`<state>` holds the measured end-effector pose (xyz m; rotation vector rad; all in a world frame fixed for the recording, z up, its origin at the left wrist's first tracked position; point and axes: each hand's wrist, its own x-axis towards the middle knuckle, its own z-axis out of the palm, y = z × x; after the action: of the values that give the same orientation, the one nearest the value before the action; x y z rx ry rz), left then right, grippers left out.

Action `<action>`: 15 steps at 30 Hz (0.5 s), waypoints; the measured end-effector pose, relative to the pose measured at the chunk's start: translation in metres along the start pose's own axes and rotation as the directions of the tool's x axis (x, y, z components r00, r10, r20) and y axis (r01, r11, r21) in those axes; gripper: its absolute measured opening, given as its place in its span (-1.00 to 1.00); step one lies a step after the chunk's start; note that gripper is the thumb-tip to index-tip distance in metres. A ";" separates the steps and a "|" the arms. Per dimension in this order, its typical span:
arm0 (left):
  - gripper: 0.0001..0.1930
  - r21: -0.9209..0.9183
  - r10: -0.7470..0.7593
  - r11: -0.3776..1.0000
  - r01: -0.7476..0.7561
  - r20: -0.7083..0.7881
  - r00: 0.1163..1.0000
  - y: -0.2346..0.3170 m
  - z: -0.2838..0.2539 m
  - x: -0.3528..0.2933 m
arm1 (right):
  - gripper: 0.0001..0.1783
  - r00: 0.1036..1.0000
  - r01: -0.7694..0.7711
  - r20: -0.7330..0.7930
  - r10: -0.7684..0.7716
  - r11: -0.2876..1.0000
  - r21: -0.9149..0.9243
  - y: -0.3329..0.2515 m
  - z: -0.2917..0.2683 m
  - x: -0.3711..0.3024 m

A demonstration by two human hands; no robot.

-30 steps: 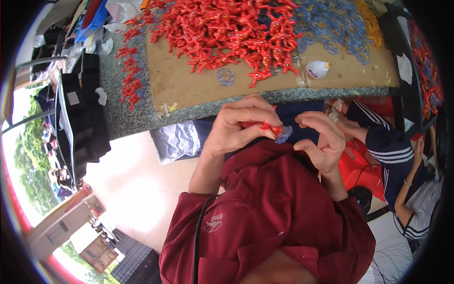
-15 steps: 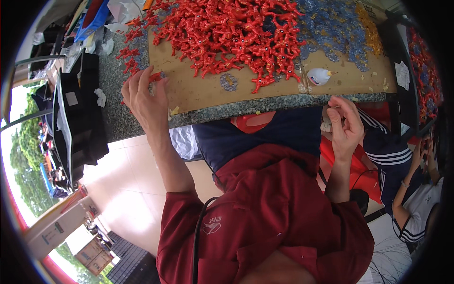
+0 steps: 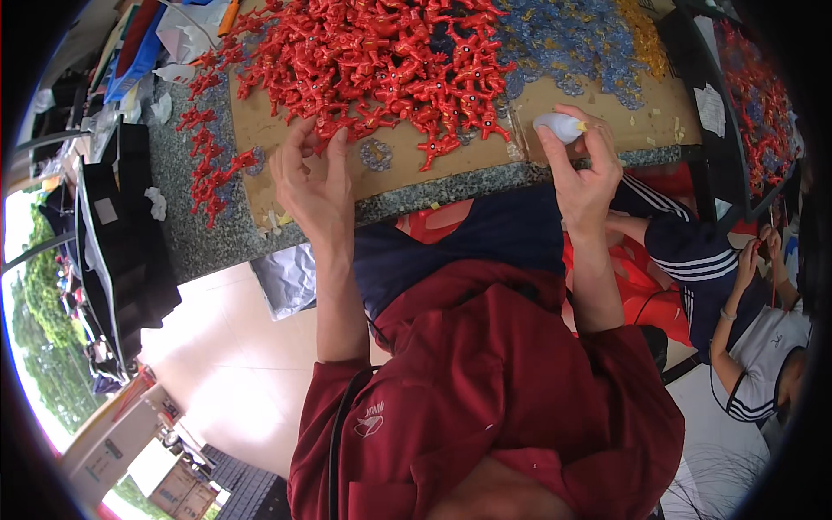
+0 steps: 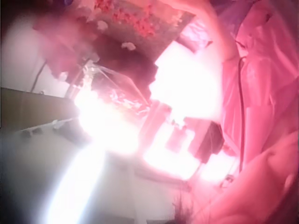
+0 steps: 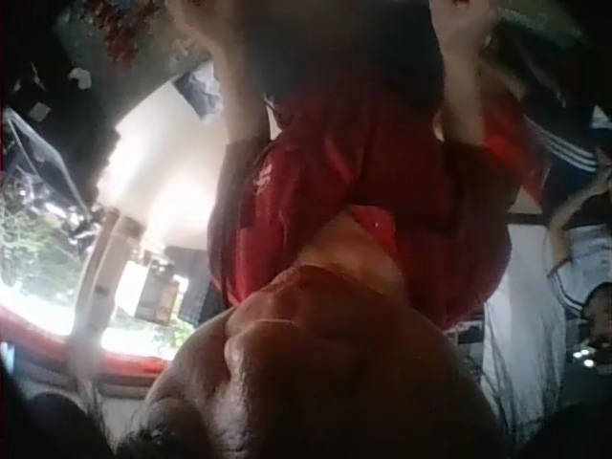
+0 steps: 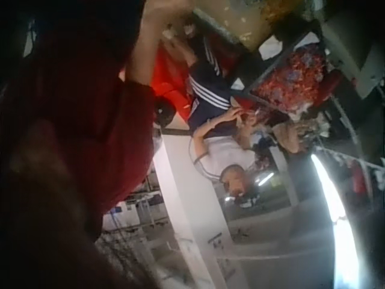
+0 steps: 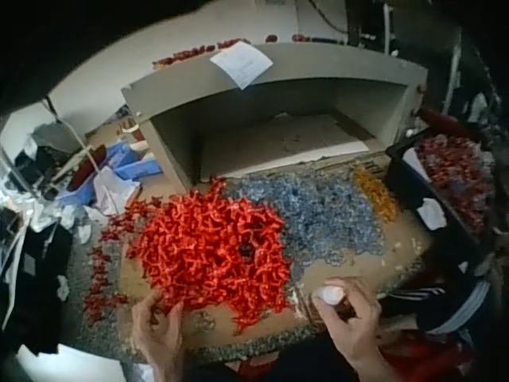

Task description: The person assembles toy figurines by applying glue to each figurine from a bottle and attaching a plastic base piece by hand.

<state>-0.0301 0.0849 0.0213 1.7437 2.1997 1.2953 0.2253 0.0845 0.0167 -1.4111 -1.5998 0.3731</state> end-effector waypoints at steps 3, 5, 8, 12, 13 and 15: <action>-0.77 -0.427 0.009 0.904 0.003 0.025 1.000 0.009 -0.011 -0.013 | -0.70 0.993 -0.095 -0.037 0.111 0.949 0.299 -0.008 -0.008 -0.011; -0.78 -0.631 -0.079 0.762 0.145 0.132 0.988 0.036 -0.013 -0.026 | -0.69 0.960 -0.276 0.125 0.251 0.767 0.580 -0.022 -0.016 -0.020; -0.81 -0.747 -0.134 0.552 0.371 0.359 0.924 0.053 -0.012 -0.050 | -0.65 0.944 -0.328 0.248 0.218 0.705 0.629 -0.041 -0.005 -0.029; -0.78 -0.569 -0.081 0.696 0.438 0.544 0.835 0.062 -0.006 -0.071 | -0.69 0.979 -0.084 0.202 -0.016 0.875 0.477 -0.050 0.008 -0.027; -0.77 -0.584 -0.077 0.671 0.457 0.557 0.827 0.063 -0.004 -0.075 | -0.69 0.979 -0.088 0.205 -0.012 0.878 0.470 -0.049 0.006 -0.027; -0.79 -0.654 -0.041 0.500 0.569 0.638 0.769 0.068 -0.006 -0.078 | -0.71 0.961 -0.129 0.276 -0.005 0.875 0.467 -0.048 0.004 -0.028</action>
<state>0.0478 0.0182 0.0335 1.0270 1.1425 1.1959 0.1896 0.0466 0.0378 -1.0547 -1.5314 0.9705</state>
